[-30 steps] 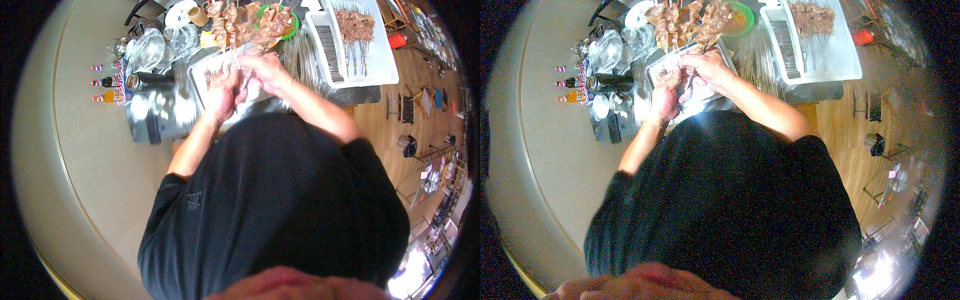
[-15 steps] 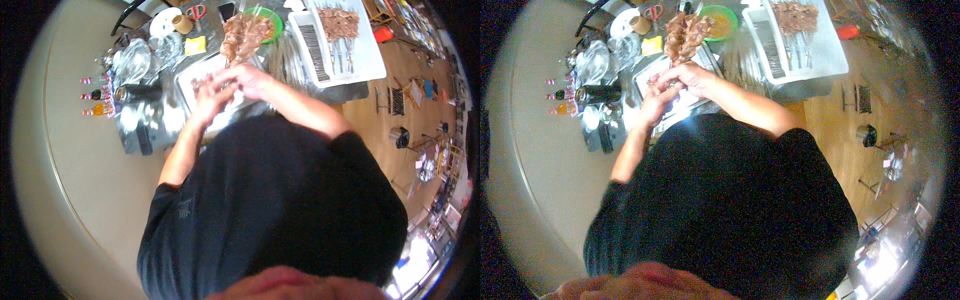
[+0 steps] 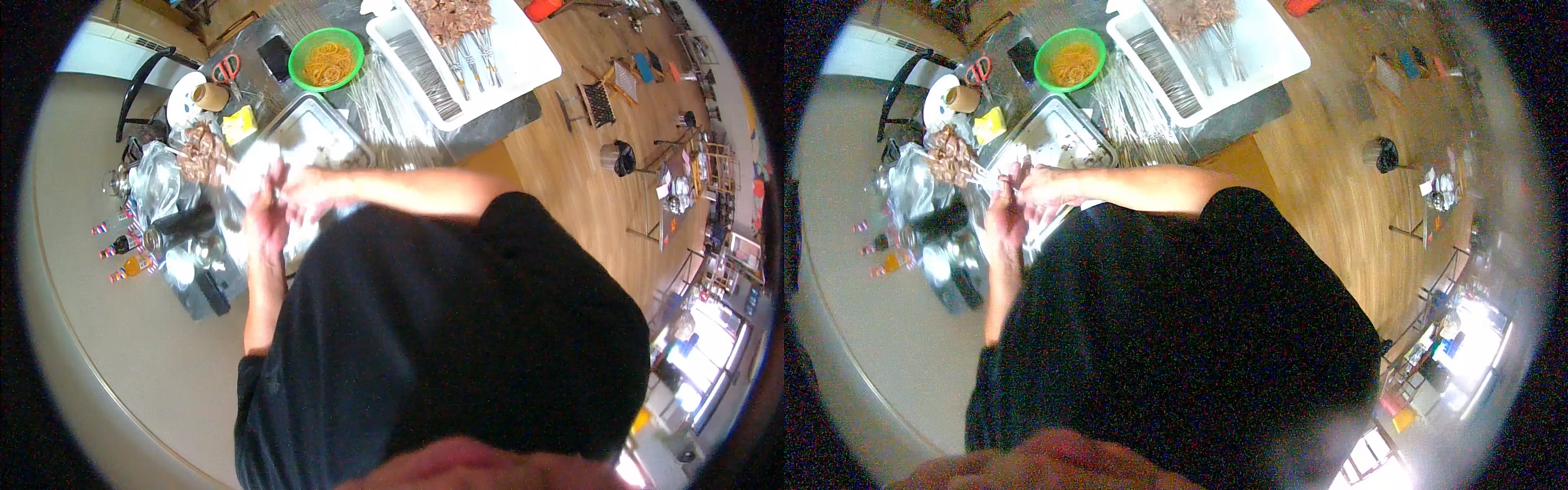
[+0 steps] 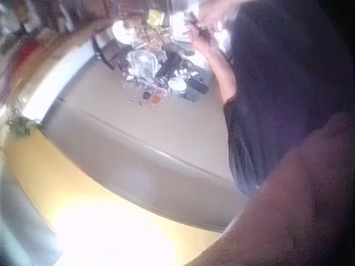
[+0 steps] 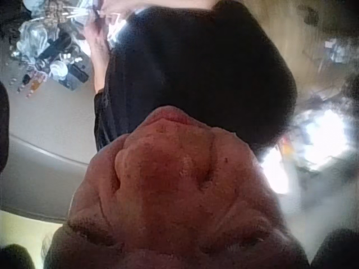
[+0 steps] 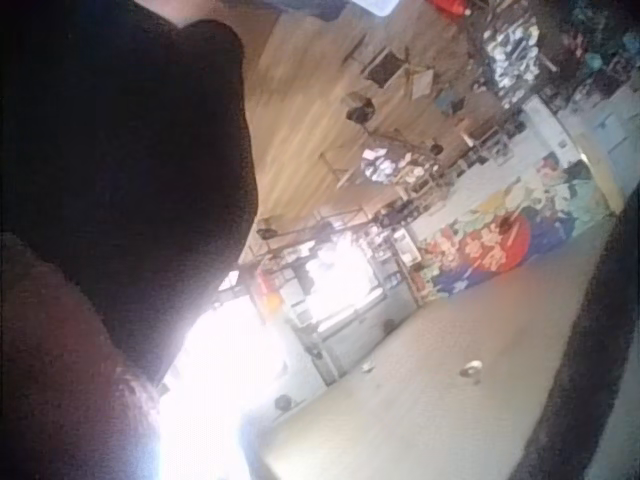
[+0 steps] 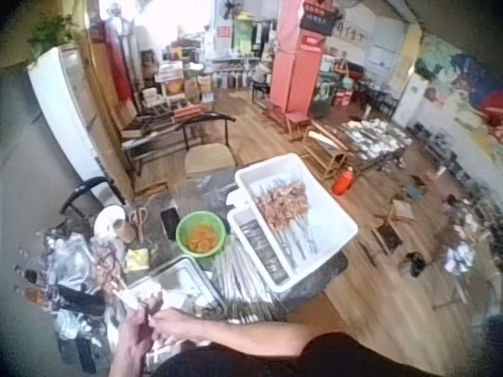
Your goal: The person repeatedly picks up small brown pieces from a tray and threads them onto metal skewers. They place the completed skewers into a white container. The process is repetitive and continues throughout the clip.
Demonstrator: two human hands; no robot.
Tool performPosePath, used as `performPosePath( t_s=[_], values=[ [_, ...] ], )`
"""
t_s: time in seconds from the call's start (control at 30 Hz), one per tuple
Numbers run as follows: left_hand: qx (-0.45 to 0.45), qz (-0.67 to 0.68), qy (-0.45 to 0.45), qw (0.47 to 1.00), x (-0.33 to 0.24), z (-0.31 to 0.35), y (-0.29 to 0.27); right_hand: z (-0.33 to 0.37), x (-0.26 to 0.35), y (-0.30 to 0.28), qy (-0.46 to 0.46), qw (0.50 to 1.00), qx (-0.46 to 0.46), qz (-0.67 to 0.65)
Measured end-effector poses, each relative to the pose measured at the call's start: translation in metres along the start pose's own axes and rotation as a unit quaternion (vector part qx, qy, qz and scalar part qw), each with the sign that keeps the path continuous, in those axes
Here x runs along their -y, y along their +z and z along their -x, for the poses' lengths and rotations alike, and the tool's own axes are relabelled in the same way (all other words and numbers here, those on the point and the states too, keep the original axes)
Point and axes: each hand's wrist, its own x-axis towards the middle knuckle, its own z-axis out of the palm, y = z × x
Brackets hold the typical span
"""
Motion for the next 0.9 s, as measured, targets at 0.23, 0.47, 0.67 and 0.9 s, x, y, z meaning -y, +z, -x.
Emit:
performPosePath(
  t_s=[0.23, 0.47, 0.67, 0.9],
  values=[
    [-0.116, -0.675, 0.066, 0.726, 0.001, 0.014, 0.014, -0.016, -0.038, -0.066, -0.251, 0.907, -0.002, 0.337],
    [0.18, -0.769, 0.124, 0.601, 0.007, 0.011, 0.032, -0.001, -0.032, -0.078, -0.227, 0.841, 0.08, 0.484],
    [0.099, -0.755, 0.066, 0.645, 0.026, 0.017, -0.022, -0.043, -0.001, -0.124, -0.017, 0.914, -0.017, 0.406],
    [-0.05, -0.811, 0.018, 0.582, 0.024, 0.068, -0.09, -0.113, 0.079, -0.202, -0.133, 0.634, -0.337, 0.684]
  ],
)
